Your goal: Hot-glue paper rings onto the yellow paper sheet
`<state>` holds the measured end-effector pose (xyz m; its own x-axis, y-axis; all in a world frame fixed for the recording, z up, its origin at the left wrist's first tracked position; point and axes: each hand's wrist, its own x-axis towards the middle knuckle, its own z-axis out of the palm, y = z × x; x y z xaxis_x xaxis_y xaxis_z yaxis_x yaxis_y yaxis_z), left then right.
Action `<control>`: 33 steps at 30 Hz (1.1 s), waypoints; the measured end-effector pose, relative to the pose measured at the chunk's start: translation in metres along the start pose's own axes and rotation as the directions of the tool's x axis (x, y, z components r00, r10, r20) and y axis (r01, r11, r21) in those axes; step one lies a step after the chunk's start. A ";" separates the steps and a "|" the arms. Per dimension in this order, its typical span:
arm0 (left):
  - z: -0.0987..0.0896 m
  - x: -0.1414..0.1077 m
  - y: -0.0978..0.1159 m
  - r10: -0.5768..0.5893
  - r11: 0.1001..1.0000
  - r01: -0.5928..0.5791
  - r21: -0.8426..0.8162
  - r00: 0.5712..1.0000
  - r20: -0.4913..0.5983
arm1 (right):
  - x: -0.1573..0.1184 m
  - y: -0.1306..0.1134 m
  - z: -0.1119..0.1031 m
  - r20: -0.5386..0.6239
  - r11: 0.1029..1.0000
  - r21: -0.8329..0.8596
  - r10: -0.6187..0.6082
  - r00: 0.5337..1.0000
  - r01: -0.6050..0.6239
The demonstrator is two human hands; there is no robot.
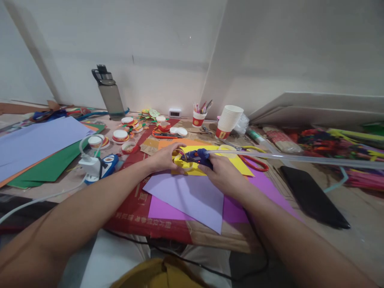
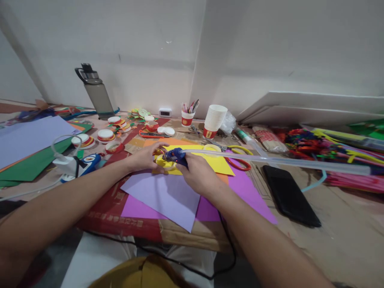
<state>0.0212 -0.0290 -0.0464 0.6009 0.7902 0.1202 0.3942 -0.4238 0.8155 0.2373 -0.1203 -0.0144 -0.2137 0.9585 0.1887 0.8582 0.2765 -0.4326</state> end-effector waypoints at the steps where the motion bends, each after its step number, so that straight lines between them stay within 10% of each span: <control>1: 0.000 0.000 0.000 -0.002 1.000 0.002 0.004 1.000 0.001 | 0.000 -0.001 0.001 0.003 1.000 -0.006 0.006 1.000 -0.005; 33: 0.001 -0.001 0.001 0.023 0.998 -0.023 0.061 1.000 0.007 | 0.001 0.003 0.011 0.028 0.978 -0.202 0.055 0.998 -0.048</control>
<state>0.0213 -0.0309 -0.0461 0.6148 0.7771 0.1345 0.4219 -0.4681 0.7765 0.2340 -0.1179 -0.0253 -0.1789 0.9739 0.1400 0.9441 0.2100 -0.2542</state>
